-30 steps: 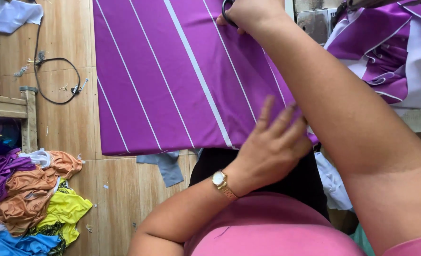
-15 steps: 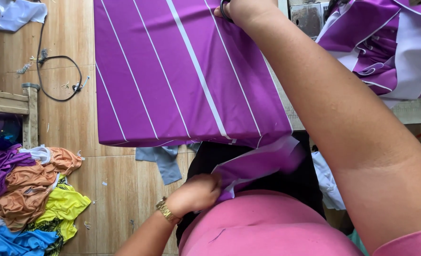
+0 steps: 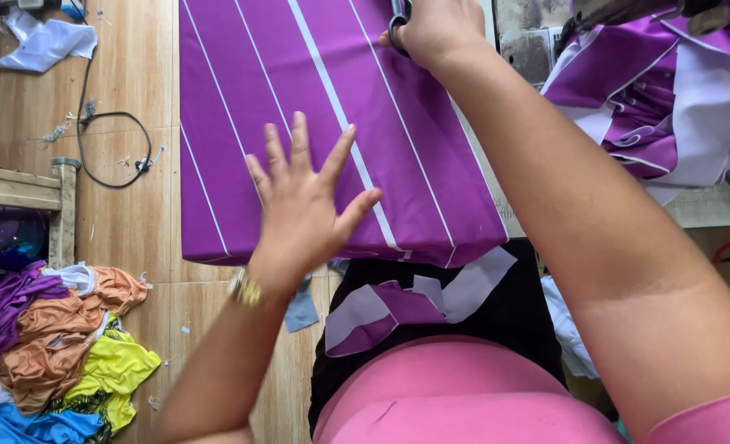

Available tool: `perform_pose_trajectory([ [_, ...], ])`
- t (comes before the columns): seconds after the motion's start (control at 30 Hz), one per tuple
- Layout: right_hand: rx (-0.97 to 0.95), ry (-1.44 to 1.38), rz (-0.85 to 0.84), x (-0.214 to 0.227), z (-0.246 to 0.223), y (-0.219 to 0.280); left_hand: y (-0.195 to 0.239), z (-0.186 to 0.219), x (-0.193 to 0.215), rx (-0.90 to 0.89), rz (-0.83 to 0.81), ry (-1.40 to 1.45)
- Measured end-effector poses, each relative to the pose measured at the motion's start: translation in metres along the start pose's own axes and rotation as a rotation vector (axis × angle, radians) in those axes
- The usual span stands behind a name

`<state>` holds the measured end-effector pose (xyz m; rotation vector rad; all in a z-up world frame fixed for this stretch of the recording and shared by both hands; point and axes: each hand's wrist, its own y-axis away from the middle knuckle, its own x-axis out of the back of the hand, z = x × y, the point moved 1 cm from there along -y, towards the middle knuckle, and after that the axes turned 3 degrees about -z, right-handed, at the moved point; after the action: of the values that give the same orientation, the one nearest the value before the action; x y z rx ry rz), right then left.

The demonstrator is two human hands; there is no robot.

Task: The person is using large fabric scissors to cut strips of purple striped fabric along marked lines on a work table.

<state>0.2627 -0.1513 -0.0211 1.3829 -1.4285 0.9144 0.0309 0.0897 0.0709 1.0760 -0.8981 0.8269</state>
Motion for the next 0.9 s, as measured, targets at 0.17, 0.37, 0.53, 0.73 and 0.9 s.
perform_pose_trajectory([
  [0.17,-0.079,-0.344,0.017,0.083,-0.01,0.094,-0.1,-0.003,-0.001,-0.045,0.079,-0.179],
  [0.37,-0.129,-0.665,-0.025,0.142,-0.006,0.217,-0.237,-0.015,0.024,-0.243,0.35,-0.112],
  [0.53,-0.31,-0.789,-0.13,0.109,0.042,0.304,-0.162,0.033,0.031,-0.228,0.644,-0.108],
  [0.73,-0.379,-1.148,-0.218,0.046,0.117,0.389,-0.074,0.026,-0.006,-0.11,-0.133,-0.139],
  [0.9,-0.34,-1.016,-0.266,0.047,0.148,0.432,-0.136,0.004,-0.009,-0.152,0.215,-0.084],
])
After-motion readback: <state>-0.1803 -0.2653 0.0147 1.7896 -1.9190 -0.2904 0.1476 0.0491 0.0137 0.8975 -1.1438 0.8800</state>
